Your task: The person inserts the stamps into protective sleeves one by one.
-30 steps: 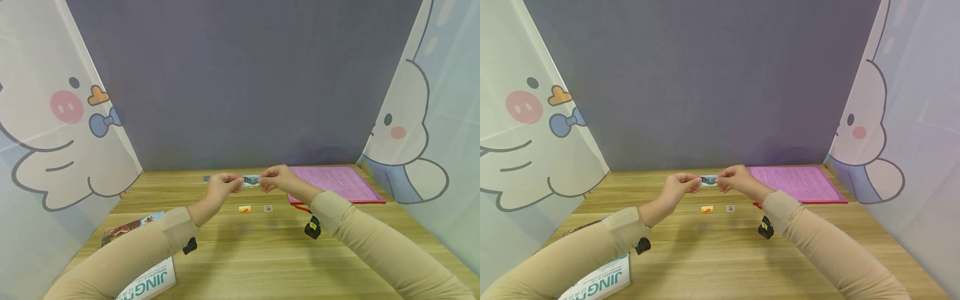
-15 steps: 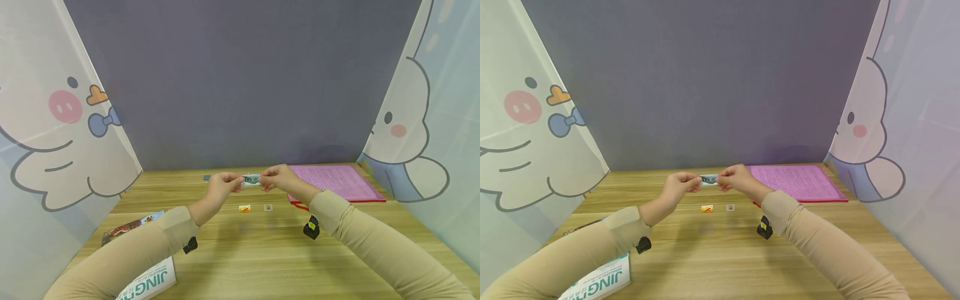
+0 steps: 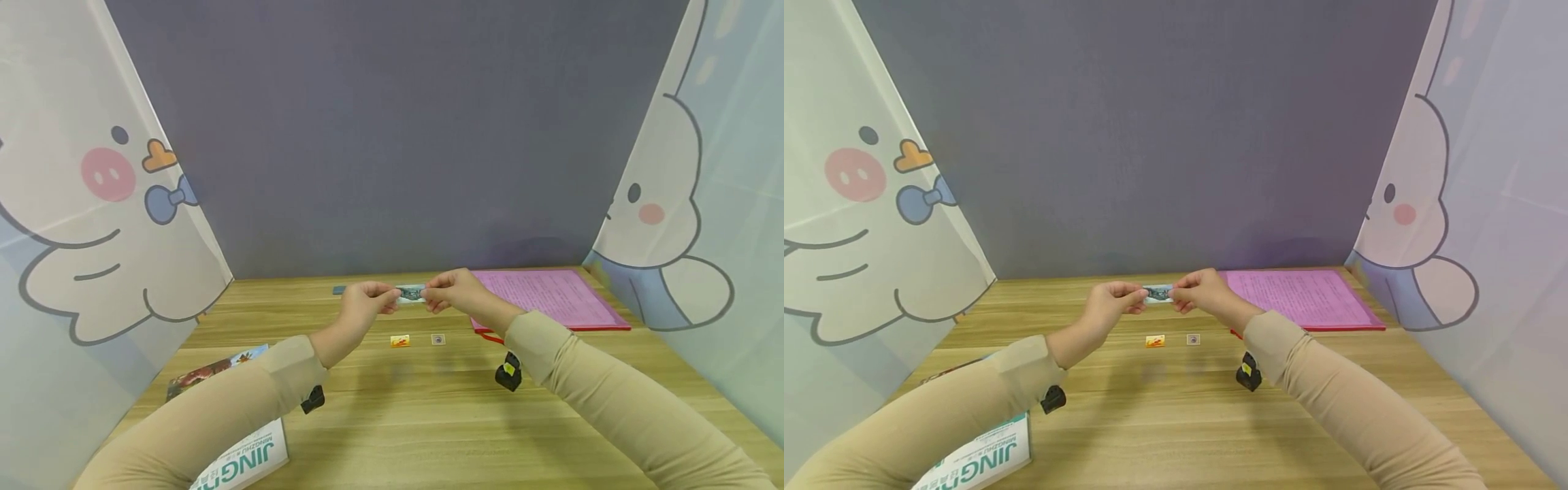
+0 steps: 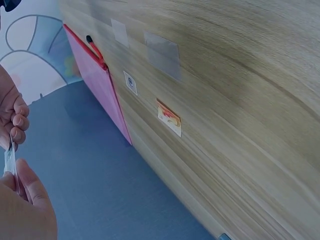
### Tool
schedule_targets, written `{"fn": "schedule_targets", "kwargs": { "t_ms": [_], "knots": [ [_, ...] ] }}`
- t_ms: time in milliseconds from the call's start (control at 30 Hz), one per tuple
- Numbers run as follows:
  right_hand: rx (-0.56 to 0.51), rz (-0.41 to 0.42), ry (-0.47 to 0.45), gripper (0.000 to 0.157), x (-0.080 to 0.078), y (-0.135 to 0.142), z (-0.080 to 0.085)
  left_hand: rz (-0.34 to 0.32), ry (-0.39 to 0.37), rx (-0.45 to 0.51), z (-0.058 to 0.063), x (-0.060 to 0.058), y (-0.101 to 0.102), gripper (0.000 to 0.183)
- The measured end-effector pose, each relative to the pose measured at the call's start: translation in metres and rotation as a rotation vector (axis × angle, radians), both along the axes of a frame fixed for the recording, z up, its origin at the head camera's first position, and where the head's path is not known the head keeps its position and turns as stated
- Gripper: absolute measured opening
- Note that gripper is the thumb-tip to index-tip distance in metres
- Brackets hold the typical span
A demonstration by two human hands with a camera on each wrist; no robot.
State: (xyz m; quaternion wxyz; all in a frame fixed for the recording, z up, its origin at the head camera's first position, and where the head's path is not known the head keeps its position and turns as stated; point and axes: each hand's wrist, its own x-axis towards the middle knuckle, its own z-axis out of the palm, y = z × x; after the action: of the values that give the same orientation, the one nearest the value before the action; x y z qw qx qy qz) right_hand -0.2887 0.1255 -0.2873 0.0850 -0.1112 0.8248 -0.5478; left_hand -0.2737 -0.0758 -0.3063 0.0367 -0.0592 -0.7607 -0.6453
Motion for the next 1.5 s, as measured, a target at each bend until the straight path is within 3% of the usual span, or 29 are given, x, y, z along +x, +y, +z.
{"fn": "schedule_targets", "kwargs": {
  "t_ms": [767,1500],
  "knots": [
    [-0.022,-0.006,0.018,0.026,-0.0011,-0.0007,-0.0054,-0.031,-0.022,0.001,-0.0021,-0.0029,0.0066,0.023],
    [-0.049,0.023,0.043,0.026,-0.0009,-0.001,-0.0065,-0.054,-0.009,0.021,-0.0027,-0.0021,0.0085,0.015]
  ]
}}
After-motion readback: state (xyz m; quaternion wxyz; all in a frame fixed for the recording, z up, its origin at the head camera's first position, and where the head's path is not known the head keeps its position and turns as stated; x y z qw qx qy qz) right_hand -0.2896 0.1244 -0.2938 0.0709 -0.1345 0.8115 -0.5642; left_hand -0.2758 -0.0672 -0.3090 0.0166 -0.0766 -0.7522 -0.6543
